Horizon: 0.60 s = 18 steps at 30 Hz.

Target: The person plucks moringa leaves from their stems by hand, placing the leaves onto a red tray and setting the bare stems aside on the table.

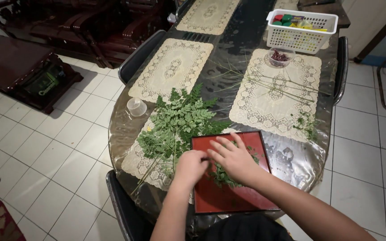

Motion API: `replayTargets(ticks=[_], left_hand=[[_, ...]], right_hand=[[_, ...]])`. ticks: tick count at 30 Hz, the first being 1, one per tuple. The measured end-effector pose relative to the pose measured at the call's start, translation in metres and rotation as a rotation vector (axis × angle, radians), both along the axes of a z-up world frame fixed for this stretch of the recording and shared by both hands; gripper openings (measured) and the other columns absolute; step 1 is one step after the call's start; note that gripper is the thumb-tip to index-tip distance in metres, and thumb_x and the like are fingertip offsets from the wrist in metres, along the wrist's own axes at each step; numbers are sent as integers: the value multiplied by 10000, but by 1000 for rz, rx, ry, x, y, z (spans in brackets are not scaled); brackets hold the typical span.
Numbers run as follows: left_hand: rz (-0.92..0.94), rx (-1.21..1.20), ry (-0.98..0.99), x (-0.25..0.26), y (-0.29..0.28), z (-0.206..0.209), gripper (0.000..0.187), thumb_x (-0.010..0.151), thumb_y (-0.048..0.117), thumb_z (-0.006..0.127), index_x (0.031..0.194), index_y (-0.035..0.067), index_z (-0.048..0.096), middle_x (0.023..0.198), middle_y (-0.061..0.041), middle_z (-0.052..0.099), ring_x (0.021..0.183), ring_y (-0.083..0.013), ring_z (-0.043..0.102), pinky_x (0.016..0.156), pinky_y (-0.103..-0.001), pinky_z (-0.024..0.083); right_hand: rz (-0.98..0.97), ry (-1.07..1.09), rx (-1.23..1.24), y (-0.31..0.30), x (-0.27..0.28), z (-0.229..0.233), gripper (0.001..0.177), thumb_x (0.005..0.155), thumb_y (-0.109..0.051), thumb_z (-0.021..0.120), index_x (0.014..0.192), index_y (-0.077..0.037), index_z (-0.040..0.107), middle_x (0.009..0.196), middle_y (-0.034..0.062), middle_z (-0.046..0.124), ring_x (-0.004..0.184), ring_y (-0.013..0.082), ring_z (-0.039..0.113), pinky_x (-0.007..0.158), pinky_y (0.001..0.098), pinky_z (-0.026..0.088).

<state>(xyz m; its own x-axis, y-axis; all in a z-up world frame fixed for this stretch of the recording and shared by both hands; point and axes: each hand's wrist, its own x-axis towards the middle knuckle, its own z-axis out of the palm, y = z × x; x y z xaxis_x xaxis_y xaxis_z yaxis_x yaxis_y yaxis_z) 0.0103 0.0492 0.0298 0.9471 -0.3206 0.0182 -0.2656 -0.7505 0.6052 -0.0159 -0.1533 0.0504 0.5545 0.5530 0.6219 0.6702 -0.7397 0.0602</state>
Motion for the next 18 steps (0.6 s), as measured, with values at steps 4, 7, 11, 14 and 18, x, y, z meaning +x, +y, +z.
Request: replayTargets(ticks=[4, 7, 11, 14, 18], left_hand=[[-41, -330, 239, -9, -7, 42, 228, 783, 174, 791, 996, 111, 739, 932, -96, 711, 819, -253, 715, 755, -371, 574], [-42, -377, 79, -12, -8, 43, 192, 780, 140, 796, 950, 77, 735, 938, -89, 688, 816, -242, 688, 725, -354, 563], [6, -252, 74, -14, -16, 32, 155, 807, 158, 806, 938, 80, 775, 911, -77, 697, 778, -225, 662, 719, -332, 537], [45, -328, 125, -15, -19, 21, 147, 848, 149, 773, 982, 89, 777, 927, -63, 687, 742, -197, 647, 690, -317, 532], [27, -618, 292, -17, -25, 4, 170, 878, 137, 751, 1035, 73, 749, 958, -10, 708, 814, -124, 662, 723, -279, 545]], right_hand=[[-58, 364, -21, -16, 5, 8, 192, 754, -131, 717, 941, -173, 734, 891, 9, 670, 1004, 244, 612, 1048, 580, 346], [-69, 410, 29, -28, 3, 11, 151, 777, -156, 732, 922, -194, 736, 859, -7, 652, 971, 232, 605, 1009, 528, 372], [-152, 293, 135, -32, -4, 19, 274, 729, -175, 777, 1000, -170, 729, 1030, 55, 663, 1040, 290, 594, 970, 515, 375], [-202, 251, 532, -38, -3, 14, 582, 711, -212, 821, 1230, -55, 610, 1221, 128, 594, 1148, 324, 548, 1004, 472, 386], [120, 1097, 1097, -53, 1, -12, 507, 756, -171, 845, 1230, -84, 686, 1271, 91, 628, 1096, 225, 615, 945, 371, 496]])
